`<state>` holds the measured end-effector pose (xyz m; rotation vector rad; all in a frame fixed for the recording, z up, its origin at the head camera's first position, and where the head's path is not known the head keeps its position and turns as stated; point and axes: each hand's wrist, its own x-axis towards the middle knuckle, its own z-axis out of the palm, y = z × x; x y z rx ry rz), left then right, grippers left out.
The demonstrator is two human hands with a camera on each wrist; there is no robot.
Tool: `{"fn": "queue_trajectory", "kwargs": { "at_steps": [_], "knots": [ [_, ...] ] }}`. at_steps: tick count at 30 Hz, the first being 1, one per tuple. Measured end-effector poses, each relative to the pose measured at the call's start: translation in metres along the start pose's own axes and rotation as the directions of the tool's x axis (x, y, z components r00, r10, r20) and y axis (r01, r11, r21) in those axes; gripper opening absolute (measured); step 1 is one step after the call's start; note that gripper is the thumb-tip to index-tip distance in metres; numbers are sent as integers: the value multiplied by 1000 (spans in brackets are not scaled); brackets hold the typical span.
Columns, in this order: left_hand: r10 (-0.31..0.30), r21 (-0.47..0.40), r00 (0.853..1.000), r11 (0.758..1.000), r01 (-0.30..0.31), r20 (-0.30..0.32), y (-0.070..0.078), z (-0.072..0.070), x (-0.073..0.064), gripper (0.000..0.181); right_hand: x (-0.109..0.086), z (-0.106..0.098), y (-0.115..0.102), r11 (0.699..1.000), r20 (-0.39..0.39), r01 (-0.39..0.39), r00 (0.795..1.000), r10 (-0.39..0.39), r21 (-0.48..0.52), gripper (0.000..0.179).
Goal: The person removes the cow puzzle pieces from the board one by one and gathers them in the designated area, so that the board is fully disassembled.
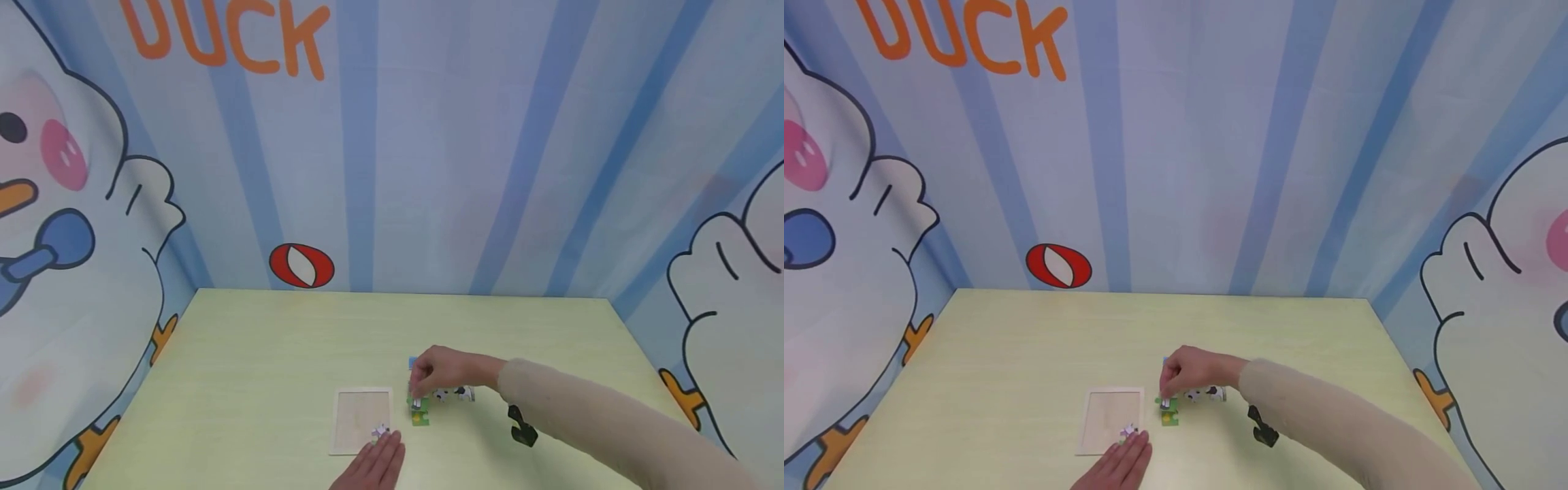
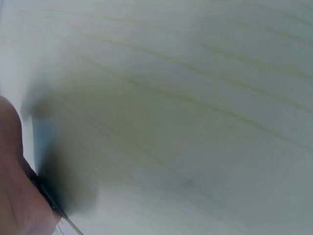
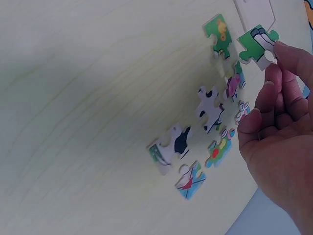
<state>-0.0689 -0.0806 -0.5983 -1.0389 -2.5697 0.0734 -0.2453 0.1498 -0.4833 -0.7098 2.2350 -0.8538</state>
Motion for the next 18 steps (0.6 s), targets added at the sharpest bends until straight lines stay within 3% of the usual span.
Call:
{"fn": "queue_trajectory", "kwargs": {
  "at_steps": [7, 18],
  "knots": [
    [1, 17, 1000, 1000, -1, -8, 0, 2, 0, 77, -11, -5, 11, 1000, -28, -17, 999, 16, -7, 9],
    [22, 89, 993, 996, -11, -119, -1, 12, -2, 75, -28, -11, 24, 999, -34, -43, 999, 43, 0, 7]
  ]
}}
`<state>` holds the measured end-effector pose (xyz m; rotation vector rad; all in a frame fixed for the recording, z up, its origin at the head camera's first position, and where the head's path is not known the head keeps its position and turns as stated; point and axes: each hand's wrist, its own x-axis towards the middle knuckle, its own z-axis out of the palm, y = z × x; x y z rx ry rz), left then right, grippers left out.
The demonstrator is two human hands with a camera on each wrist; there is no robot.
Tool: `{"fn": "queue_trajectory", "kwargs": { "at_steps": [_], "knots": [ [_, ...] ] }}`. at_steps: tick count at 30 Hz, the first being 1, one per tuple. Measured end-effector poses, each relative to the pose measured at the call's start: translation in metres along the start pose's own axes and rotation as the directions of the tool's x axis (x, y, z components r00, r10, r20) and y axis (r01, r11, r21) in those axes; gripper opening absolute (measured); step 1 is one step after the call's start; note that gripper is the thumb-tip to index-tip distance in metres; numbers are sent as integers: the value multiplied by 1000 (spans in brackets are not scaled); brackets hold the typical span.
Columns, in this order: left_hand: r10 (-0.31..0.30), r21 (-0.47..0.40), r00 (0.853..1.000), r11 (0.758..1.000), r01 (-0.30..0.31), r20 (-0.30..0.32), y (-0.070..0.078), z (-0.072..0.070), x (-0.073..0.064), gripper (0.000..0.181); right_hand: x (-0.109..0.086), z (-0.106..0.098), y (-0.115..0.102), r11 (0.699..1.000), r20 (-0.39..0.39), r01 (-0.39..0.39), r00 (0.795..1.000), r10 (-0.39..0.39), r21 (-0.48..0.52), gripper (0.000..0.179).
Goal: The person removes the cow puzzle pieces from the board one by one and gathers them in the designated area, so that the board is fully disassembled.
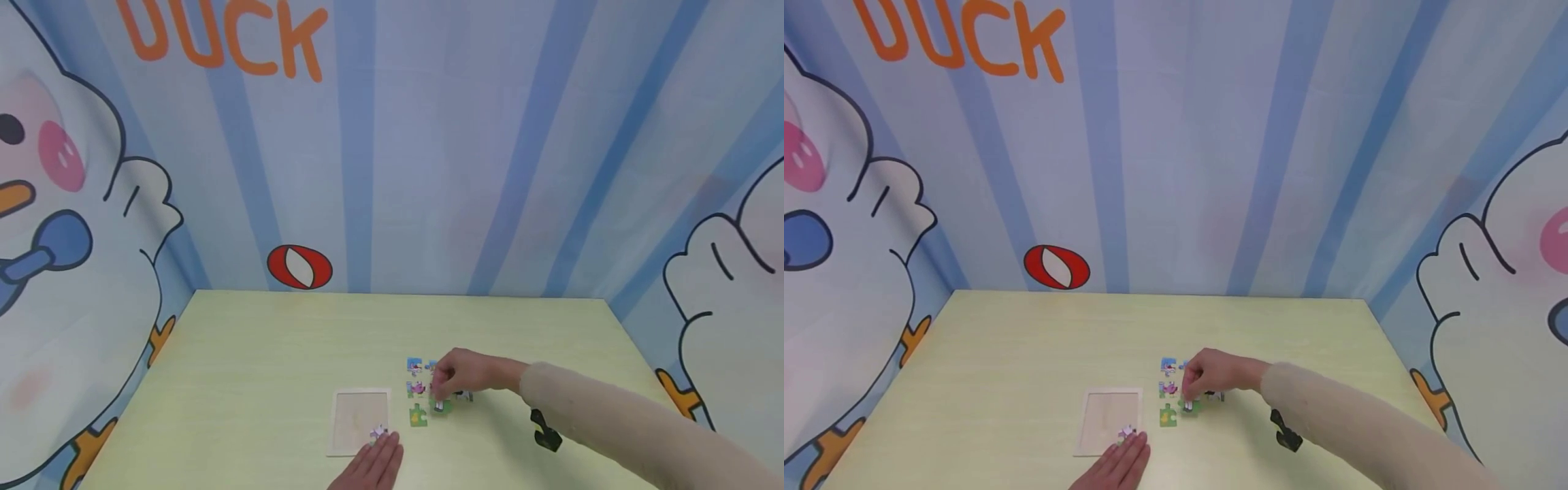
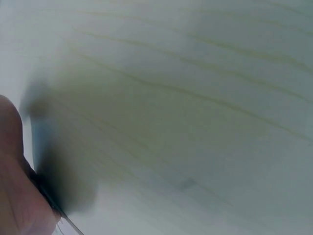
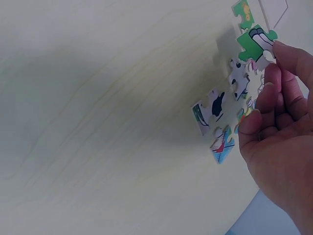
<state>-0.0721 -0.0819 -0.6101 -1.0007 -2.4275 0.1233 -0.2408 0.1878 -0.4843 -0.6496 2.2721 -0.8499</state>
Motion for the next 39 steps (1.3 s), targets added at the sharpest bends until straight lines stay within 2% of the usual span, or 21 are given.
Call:
{"fn": "queue_trajectory", "kwargs": {
  "at_steps": [7, 16, 23, 30, 39],
  "knots": [
    [-7, -31, 999, 999, 8, 31, 0, -2, 0, 75, -5, 4, 2, 1000, -12, -14, 1000, 14, 15, 8],
    [2, 46, 999, 999, 0, -36, 0, 1, 0, 73, -2, 15, 9, 1000, -36, -26, 999, 26, -14, 11],
    [-2, 26, 1000, 1000, 2, 1, -1, -5, 2, 74, -3, 20, 6, 996, -57, 5, 998, -10, -87, 13],
    [0, 33, 1000, 999, 0, -4, 0, -3, 2, 74, -3, 24, 12, 985, -89, 66, 993, -81, -158, 14],
    [-1, -1, 1000, 1000, 1, 23, 0, -4, 2, 74, -3, 28, 13, 981, -125, 87, 986, -110, -173, 15]
  ]
}}
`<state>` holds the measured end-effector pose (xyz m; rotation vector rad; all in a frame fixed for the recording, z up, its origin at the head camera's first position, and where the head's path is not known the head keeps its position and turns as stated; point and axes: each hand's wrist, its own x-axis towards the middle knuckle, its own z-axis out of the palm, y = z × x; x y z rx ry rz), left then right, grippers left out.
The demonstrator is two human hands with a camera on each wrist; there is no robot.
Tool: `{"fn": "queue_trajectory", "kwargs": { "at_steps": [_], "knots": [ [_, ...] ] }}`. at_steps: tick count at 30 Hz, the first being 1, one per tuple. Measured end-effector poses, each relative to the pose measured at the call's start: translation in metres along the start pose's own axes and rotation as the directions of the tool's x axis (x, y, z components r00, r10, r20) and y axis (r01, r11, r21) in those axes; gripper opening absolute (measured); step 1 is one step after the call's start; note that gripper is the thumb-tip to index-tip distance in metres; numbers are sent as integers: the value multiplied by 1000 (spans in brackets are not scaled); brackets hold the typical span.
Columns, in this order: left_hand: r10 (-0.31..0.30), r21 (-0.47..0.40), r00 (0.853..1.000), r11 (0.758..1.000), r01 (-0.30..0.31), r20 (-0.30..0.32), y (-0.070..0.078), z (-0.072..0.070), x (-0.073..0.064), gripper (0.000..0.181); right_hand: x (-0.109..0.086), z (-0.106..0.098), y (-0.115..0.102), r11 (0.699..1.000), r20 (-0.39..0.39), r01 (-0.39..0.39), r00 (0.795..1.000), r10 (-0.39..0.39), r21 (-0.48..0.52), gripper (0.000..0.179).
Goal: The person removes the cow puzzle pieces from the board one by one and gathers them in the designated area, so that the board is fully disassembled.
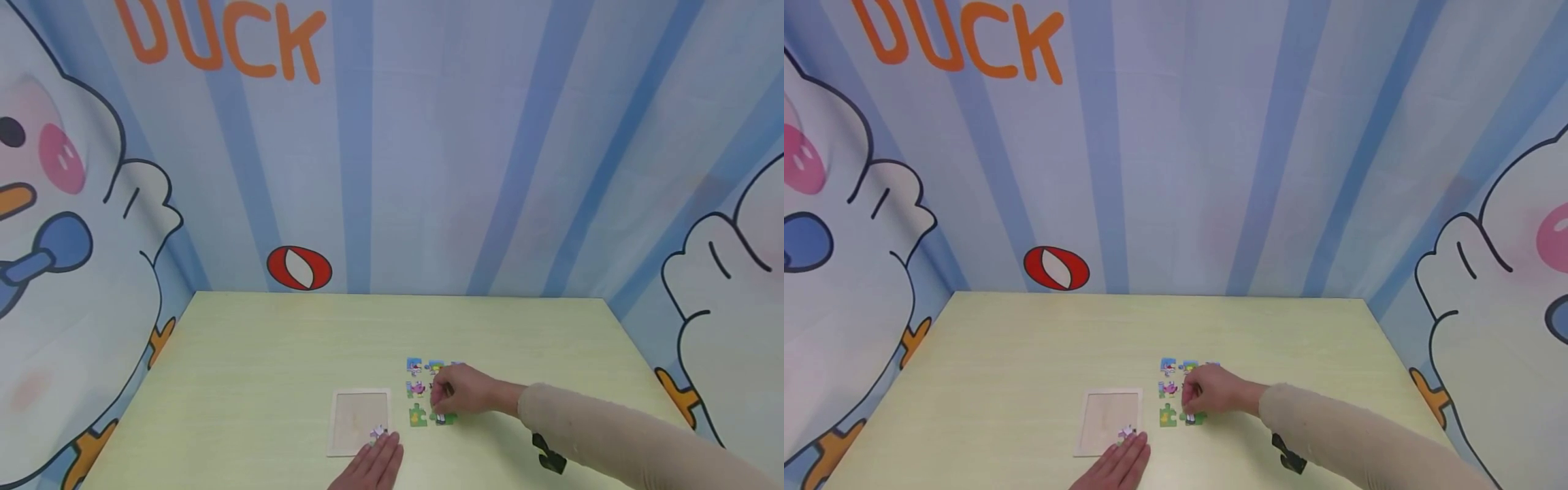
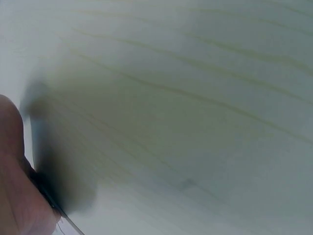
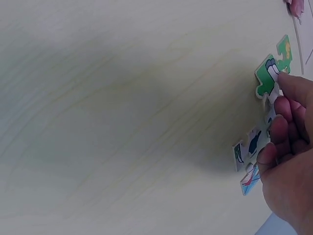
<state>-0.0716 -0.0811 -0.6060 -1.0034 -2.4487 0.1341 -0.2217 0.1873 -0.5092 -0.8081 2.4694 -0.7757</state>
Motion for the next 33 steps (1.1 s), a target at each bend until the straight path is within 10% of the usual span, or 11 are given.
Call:
{"fn": "queue_trajectory", "kwargs": {
  "at_steps": [33],
  "knots": [
    [0, 6, 999, 1000, 0, -32, 1, 2, -1, 74, -14, 1, 6, 990, -20, 68, 997, -71, -126, 25]
  ]
}}
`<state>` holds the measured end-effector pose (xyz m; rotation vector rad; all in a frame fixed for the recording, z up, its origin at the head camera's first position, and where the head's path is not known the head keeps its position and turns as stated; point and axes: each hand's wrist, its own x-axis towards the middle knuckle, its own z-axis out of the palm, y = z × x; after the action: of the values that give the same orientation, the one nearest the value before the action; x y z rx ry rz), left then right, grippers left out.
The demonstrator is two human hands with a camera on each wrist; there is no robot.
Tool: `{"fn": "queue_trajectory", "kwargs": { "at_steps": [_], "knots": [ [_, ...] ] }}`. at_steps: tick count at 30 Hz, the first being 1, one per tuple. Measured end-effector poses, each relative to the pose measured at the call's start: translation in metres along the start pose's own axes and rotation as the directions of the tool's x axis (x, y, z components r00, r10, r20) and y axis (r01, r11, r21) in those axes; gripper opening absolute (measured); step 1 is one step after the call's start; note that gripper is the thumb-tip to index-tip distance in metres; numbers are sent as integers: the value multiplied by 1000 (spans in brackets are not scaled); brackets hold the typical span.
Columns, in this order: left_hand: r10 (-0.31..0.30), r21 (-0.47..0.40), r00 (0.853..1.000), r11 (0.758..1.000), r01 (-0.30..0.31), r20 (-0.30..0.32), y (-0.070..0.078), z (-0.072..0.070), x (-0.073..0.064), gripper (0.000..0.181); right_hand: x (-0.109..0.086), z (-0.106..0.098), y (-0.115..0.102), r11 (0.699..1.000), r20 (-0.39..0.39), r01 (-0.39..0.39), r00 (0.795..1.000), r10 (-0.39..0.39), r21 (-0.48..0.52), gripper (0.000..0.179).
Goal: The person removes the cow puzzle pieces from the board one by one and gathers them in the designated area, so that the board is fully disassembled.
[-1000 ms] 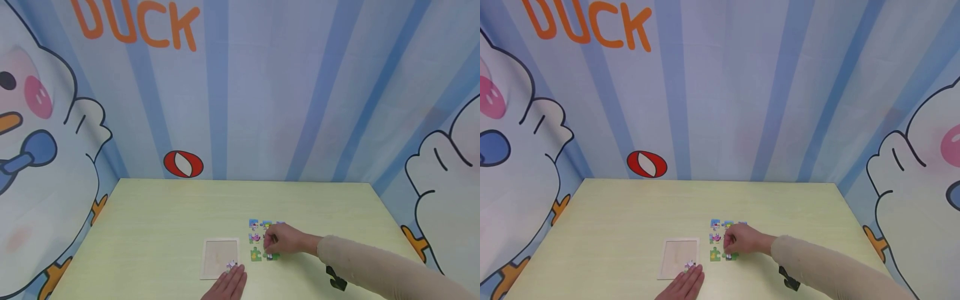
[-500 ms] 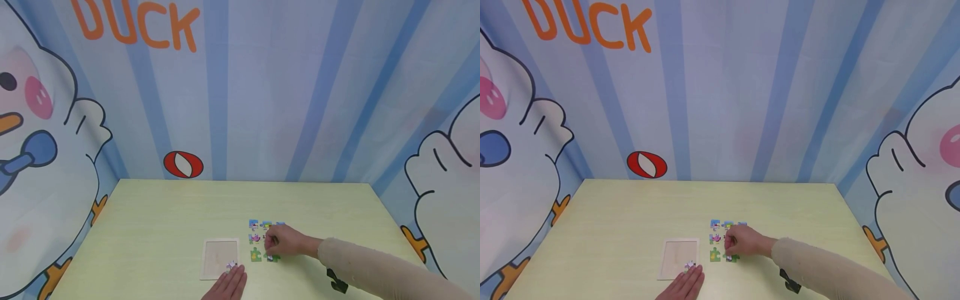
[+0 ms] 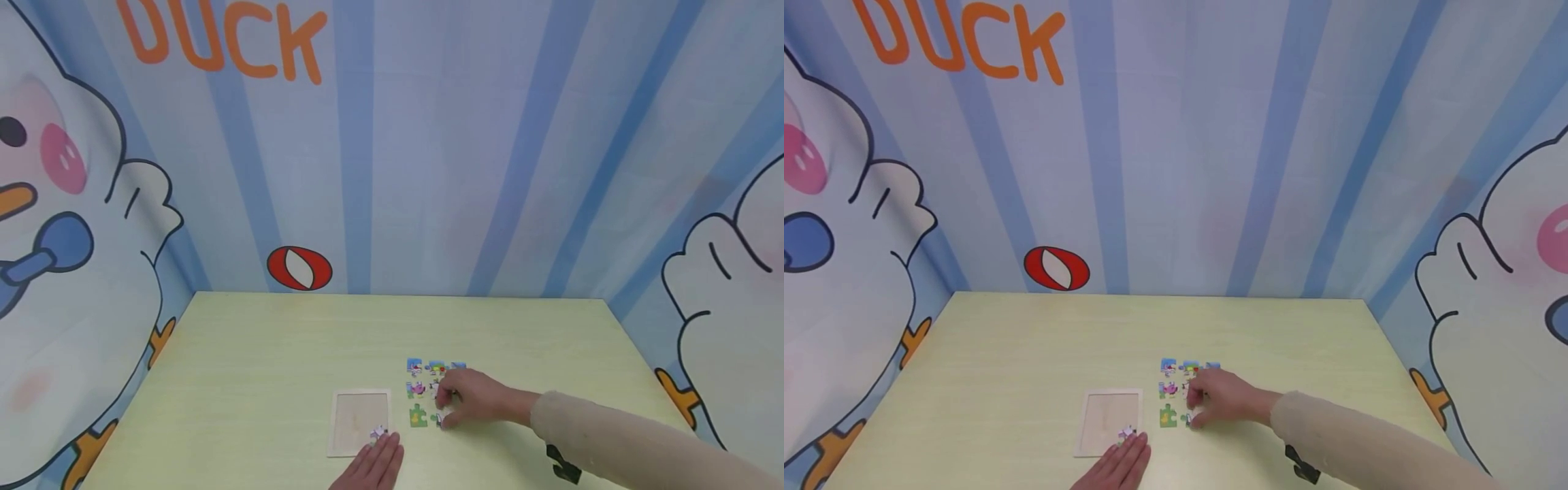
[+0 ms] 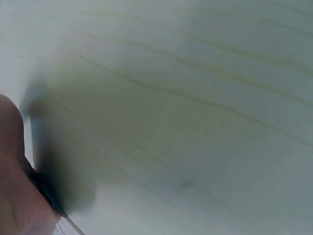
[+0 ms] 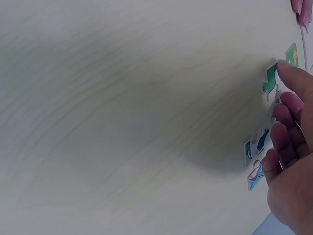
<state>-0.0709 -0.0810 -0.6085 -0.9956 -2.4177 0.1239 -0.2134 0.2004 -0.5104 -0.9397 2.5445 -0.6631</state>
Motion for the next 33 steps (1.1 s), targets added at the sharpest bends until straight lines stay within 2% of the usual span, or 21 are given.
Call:
{"fn": "queue_trajectory", "kwargs": {
  "at_steps": [9, 14, 21, 26, 33],
  "knots": [
    [-10, -36, 999, 999, 11, 35, -1, -2, 1, 74, -2, 0, 3, 991, 4, 94, 996, -93, -93, 22],
    [-10, -63, 997, 998, 15, 80, -1, -5, 1, 74, -2, -1, 1, 989, 3, 109, 994, -109, -99, 22],
    [0, -32, 997, 1000, 2, 72, -2, -8, 6, 73, -2, 0, 2, 994, 10, 80, 997, -80, -69, 22],
    [10, -28, 986, 1000, -6, 169, -4, -20, 14, 74, -1, -1, 0, 997, 15, 54, 998, -54, -60, 23],
    [23, -71, 952, 997, -1, 305, -15, -37, 27, 84, 5, -8, -8, 996, 13, 60, 998, -60, -62, 23]
  ]
}}
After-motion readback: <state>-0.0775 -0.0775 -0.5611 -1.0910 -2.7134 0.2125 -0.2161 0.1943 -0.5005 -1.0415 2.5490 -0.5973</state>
